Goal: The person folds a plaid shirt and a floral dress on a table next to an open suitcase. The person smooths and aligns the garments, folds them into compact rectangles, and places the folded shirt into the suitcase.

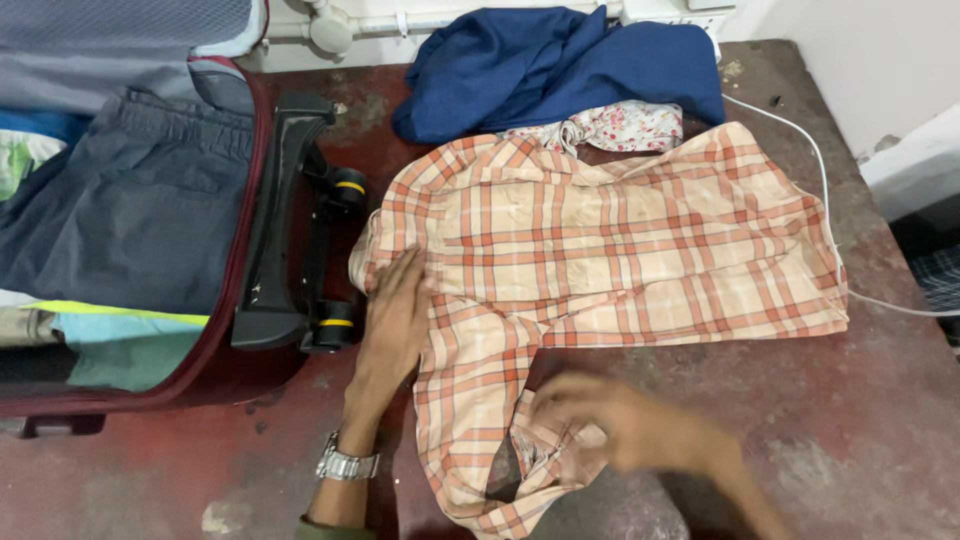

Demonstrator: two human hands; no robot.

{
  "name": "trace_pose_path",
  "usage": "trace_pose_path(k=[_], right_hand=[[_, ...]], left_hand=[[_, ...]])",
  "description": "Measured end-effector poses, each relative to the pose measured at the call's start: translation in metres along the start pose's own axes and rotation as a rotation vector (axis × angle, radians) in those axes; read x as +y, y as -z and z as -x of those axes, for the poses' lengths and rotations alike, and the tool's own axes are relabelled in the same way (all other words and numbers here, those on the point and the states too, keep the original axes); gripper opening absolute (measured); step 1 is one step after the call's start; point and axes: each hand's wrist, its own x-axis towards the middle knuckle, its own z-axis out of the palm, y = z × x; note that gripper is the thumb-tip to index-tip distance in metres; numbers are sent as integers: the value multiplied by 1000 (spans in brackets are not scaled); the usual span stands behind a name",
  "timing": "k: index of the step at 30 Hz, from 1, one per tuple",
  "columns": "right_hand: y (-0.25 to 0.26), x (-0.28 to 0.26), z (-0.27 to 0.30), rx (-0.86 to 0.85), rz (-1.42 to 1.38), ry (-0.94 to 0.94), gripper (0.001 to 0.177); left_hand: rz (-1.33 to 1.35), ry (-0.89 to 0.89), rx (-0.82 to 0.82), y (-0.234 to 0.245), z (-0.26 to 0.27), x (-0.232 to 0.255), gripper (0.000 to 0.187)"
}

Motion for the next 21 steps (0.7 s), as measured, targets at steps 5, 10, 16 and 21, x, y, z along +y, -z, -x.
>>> trace_pose_path(k=[5,10,16,21], right_hand=[[-20,-23,-14,69,223,110,39],[45,-35,-21,365,-276,-443,35],[171,-28,-37,1111,-98,-205,26],[192,-17,-22,1109,-150,-212,24]], left_hand=[[291,323,-88,32,0,19,42],[412,220,-56,54,-10,30,41],[458,167,-307,51,-32,26,65],[226,43,-306,22,-40,17,79]])
